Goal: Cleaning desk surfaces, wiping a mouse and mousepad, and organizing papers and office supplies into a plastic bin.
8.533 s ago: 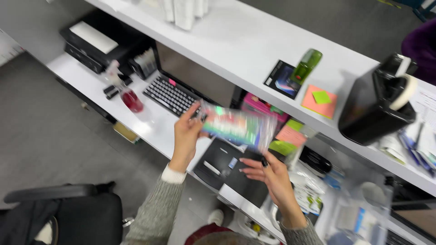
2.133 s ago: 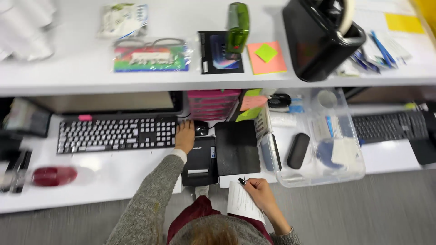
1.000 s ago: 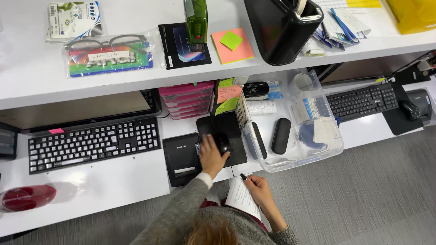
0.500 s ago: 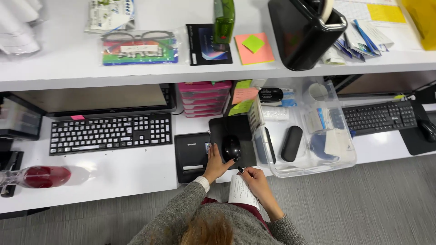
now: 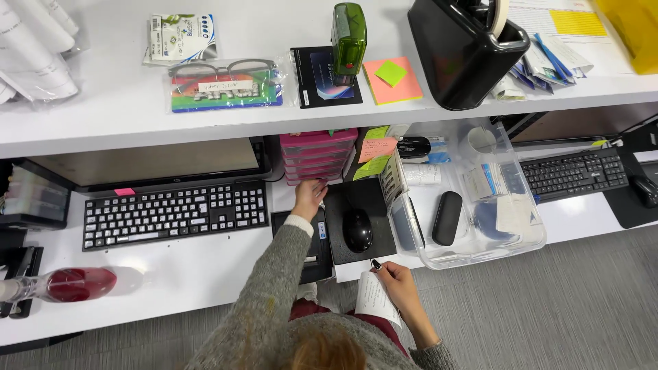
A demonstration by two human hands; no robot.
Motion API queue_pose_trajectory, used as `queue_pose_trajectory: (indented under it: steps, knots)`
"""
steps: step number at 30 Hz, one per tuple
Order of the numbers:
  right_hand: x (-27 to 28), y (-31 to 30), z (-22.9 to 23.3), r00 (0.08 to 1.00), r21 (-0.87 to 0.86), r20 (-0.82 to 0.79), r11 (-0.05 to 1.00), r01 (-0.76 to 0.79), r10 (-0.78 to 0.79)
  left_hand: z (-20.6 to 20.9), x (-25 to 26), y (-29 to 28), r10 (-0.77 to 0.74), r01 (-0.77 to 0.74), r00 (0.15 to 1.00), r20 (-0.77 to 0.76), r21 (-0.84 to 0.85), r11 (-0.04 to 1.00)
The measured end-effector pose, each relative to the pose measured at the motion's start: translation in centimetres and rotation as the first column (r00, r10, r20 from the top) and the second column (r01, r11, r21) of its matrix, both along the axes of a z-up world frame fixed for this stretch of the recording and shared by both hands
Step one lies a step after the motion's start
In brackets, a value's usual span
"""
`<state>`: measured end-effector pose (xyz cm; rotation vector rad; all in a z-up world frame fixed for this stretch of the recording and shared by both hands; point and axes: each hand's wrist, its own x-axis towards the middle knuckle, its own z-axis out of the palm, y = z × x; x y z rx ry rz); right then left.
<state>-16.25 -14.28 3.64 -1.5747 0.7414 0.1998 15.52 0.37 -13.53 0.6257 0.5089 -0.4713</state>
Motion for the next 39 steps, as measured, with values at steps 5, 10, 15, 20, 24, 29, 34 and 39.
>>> queue_pose_trajectory:
  steps: [5,10,15,20,24,29,34,39]
  knots:
    - [-1.5,-0.3,-0.7,0.998,-0.005,0.015,0.998,0.065,-0.065,1.3,-1.2,1.7,-0.086,0.092,0.994,0.068,-0.086,0.992]
    - [-1.8,-0.5,-2.0,0.996,0.029,0.02,0.996,0.083,-0.084,6.3,-5.3,3.7,-0.183,0.184,0.982,0.044,-0.029,0.983]
    - [-0.1,0.9,-0.5,0.999,-0.005,0.012,0.999,0.033,-0.032,4.3,-6.6,4.1,-0.204,0.203,0.977,0.061,0.027,0.979]
    - [0.8,2.1,-1.1,1.0,-0.008,0.01,1.0,-0.023,0.023,3.5,-10.7,5.5,-0.229,0.229,0.973,-0.007,0.044,0.972]
    - [1.4,2.6,-1.4,0.999,0.013,0.011,0.999,-0.047,0.047,2.1,-13.4,6.0,-0.164,0.163,0.985,-0.045,-0.028,0.986]
    - [1.6,2.7,-1.3,0.999,0.047,0.018,0.998,-0.038,0.037,0.6,-13.6,5.3,-0.106,0.117,0.989,-0.102,0.114,0.987]
    - [1.4,2.6,-1.6,0.999,0.041,0.011,0.999,-0.034,0.034,2.0,-15.5,4.5,-0.106,0.141,0.978,-0.181,0.194,0.971]
    - [1.3,2.6,-1.9,0.999,0.018,0.018,0.999,-0.038,0.037,2.4,-16.8,5.8,-0.166,0.216,0.967,-0.195,0.272,0.938]
